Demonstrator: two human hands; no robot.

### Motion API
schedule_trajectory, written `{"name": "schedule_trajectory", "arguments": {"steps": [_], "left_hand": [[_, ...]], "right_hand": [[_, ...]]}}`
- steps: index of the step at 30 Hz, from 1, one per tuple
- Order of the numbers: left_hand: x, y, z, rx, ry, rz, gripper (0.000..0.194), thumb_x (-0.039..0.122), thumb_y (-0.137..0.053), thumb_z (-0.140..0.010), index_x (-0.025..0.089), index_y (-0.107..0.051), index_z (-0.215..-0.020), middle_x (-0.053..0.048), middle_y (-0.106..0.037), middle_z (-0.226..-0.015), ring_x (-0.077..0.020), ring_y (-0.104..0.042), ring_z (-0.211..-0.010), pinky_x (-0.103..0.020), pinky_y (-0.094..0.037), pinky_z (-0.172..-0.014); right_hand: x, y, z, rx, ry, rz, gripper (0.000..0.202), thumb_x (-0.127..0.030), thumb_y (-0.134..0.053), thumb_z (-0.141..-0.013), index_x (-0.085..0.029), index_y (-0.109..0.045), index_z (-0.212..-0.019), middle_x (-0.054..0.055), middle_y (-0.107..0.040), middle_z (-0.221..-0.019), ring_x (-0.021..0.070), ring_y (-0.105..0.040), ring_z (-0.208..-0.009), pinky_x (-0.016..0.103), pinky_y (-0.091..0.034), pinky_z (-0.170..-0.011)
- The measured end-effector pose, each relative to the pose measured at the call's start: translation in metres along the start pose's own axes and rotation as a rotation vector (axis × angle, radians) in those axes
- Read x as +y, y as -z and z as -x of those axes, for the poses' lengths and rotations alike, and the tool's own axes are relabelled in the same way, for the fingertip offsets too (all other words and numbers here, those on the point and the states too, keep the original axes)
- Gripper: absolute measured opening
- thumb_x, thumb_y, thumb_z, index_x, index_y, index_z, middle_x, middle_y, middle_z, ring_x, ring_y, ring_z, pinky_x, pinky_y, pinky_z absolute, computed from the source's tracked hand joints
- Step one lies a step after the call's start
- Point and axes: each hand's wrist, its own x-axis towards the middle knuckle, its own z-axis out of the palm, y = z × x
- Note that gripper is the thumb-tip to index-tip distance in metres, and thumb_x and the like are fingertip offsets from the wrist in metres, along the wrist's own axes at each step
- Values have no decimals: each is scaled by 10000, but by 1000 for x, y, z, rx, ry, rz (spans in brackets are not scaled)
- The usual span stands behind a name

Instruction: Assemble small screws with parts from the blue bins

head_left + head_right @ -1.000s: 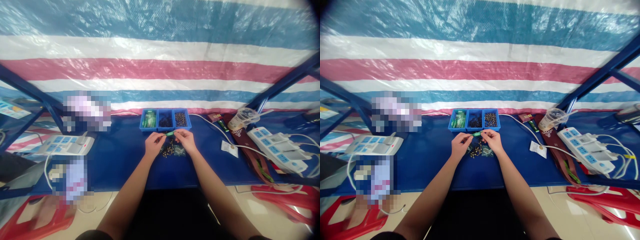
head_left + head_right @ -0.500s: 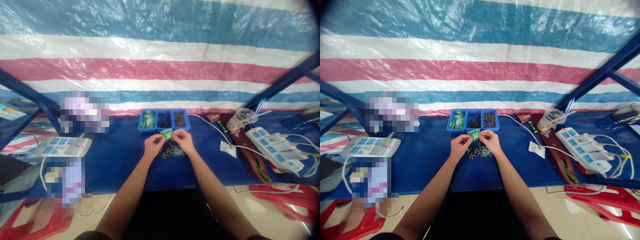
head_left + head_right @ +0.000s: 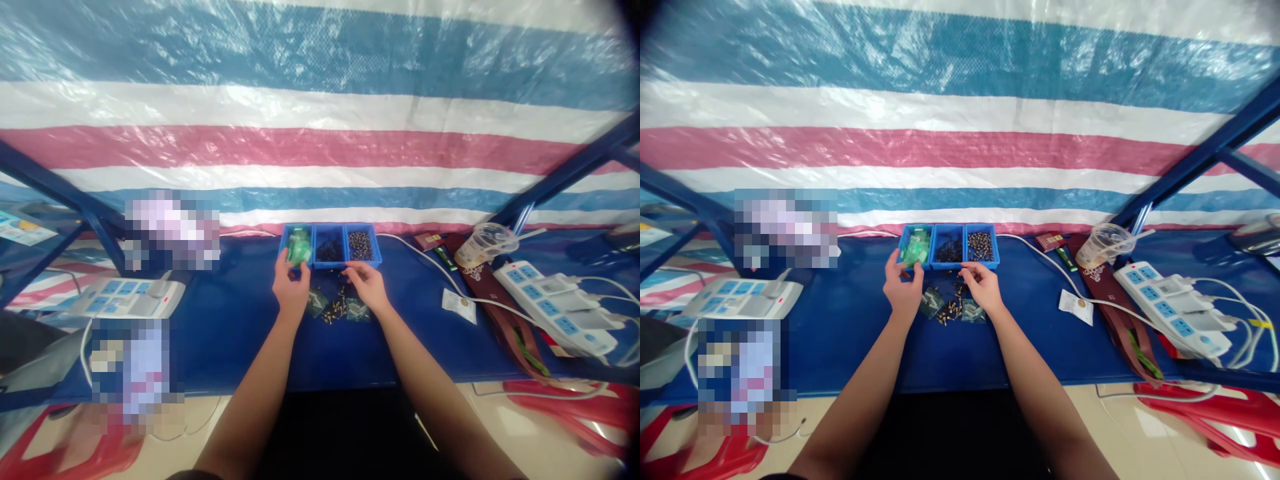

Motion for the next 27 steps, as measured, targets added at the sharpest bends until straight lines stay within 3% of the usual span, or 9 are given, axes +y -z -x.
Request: {"name": "schedule_trajectory", "arguments": {"steps": [3,7,11,16,22,27], "left_hand": [[-6,-1,-12,78,-64,-61,466,275,-631,-831,163,-576,-1280,-90,-667,-986,-196,-625,-883,-313,-483,-877],[-6,-3,-15,-23,-204,-79,349,235,-559,-873,189,-651,-1207,-103,-664,-995,-208,-612,-956,-316,-457,-922],[-4,-8,-13,-109,-236,-108,315,194,-528,-882,225,-686,-1152,-98,-633,-1060,-187,-614,-943,-285,-462,-858],[-8,-9,-17,-139,-304,-184,299,158,-507,-886,232,-717,-1085,-97,-657,-1063,-210,-612,-992,-349,-426,-927],[-14,-8,-28,-2,-300,-146,233,183,-562,-856,214,-735,-1010,-106,-664,-1014,-221,-603,-1016,-359,-424,-927],[-14,-14,-29,-136,-287,-299,208,236,-552,-865,198,-731,-964,-115,-675,-926,-255,-597,-964,-420,-358,-920]], "right_hand": [[2,0,0,-18,-12,19,390,-515,-628,-819,-175,-689,-1000,69,-722,-805,167,-647,-657,308,-544,-663],[7,0,4,-46,-4,52,370,-512,-614,-830,-182,-705,-968,64,-720,-790,167,-646,-642,307,-542,-653],[8,2,6,-38,-6,60,353,-499,-607,-838,-184,-709,-961,66,-716,-779,175,-651,-653,304,-535,-649],[4,2,7,-31,-10,63,341,-488,-611,-836,-183,-709,-954,63,-711,-762,174,-647,-643,303,-529,-646],[7,0,8,-52,-10,77,341,-487,-604,-842,-187,-708,-965,60,-715,-763,171,-644,-628,298,-522,-633],[6,0,8,-58,-1,94,315,-459,-603,-849,-181,-707,-954,57,-711,-751,167,-642,-638,289,-521,-641]]}}
